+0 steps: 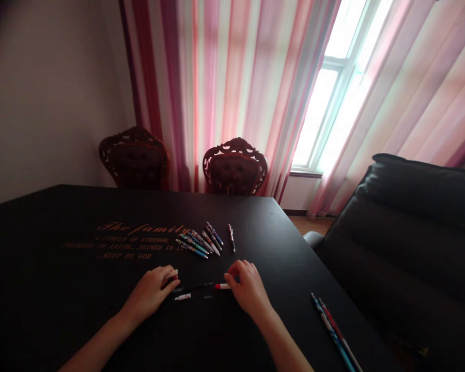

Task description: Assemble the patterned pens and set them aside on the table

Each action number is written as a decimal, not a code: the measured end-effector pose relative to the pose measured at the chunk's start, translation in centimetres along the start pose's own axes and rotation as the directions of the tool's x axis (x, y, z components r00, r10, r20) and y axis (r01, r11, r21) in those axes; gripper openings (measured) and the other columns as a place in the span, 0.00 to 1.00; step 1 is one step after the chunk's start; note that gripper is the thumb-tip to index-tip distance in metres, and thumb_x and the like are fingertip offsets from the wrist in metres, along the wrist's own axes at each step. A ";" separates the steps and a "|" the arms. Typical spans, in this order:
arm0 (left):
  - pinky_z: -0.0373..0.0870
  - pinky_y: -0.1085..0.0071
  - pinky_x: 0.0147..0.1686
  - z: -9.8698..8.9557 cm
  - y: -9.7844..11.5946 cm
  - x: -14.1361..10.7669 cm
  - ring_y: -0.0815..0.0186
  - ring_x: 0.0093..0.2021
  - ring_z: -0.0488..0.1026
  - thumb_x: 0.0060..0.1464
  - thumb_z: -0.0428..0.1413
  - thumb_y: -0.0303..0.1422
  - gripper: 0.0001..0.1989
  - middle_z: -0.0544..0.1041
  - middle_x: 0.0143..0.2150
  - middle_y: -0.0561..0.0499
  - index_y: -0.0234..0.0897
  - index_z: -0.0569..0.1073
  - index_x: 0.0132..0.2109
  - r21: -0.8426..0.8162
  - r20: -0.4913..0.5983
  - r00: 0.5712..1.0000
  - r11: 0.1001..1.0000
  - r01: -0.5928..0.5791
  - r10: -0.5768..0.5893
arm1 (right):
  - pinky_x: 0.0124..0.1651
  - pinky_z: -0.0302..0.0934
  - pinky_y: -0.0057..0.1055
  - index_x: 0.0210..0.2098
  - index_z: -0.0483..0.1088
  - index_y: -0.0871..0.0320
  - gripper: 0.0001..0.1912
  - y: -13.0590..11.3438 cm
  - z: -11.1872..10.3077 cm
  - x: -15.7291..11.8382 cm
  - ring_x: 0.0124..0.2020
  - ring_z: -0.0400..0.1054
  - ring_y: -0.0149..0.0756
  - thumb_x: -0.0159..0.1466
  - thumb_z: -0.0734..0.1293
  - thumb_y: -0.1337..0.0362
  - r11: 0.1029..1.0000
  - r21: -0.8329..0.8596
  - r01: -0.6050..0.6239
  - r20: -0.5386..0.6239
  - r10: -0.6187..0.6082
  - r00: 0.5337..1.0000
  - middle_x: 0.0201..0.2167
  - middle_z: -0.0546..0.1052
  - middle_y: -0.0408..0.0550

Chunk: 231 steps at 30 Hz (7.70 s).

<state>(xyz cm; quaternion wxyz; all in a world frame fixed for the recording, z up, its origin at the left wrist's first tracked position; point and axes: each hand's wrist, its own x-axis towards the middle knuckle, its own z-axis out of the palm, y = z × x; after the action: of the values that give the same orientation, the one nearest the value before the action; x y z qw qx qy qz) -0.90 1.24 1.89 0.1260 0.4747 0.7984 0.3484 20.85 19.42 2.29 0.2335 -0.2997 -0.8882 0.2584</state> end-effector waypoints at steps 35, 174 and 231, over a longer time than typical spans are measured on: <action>0.54 0.73 0.32 2.8 5.7 -3.9 0.69 0.30 0.54 0.60 0.47 0.54 0.24 0.60 0.29 0.57 0.36 0.71 0.39 -0.605 0.328 0.936 0.789 0.106 0.125 | 0.38 0.58 0.29 0.32 0.68 0.56 0.07 -6.9 1.9 -3.0 0.34 0.66 0.33 0.67 0.63 0.68 0.921 0.366 0.135 -0.191 -0.068 0.979 0.31 0.72 0.42; 0.59 0.65 0.47 2.9 3.6 -3.4 0.59 0.39 0.67 0.59 0.39 0.60 0.31 0.72 0.29 0.53 0.45 0.75 0.49 -0.235 0.259 0.966 0.969 0.078 -0.014 | 0.38 0.59 0.30 0.33 0.73 0.56 0.04 -4.3 -2.6 -0.5 0.33 0.65 0.34 0.63 0.66 0.66 0.870 0.461 0.176 -0.237 -0.071 0.969 0.31 0.73 0.43; 0.57 0.68 0.37 2.4 3.9 -2.9 0.65 0.30 0.64 0.60 0.42 0.56 0.28 0.65 0.25 0.56 0.39 0.73 0.45 -0.371 0.214 0.975 0.928 0.023 0.062 | 0.36 0.57 0.27 0.37 0.75 0.58 0.16 -2.8 -4.2 -0.1 0.31 0.63 0.31 0.57 0.74 0.53 0.533 0.846 -0.019 -0.117 0.219 0.969 0.28 0.72 0.41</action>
<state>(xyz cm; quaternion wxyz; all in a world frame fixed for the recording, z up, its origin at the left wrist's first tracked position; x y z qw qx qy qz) 4.46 1.06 2.41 0.2983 0.4861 0.6941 0.4393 22.19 18.81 7.13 0.4216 -0.2368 -0.6036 0.6339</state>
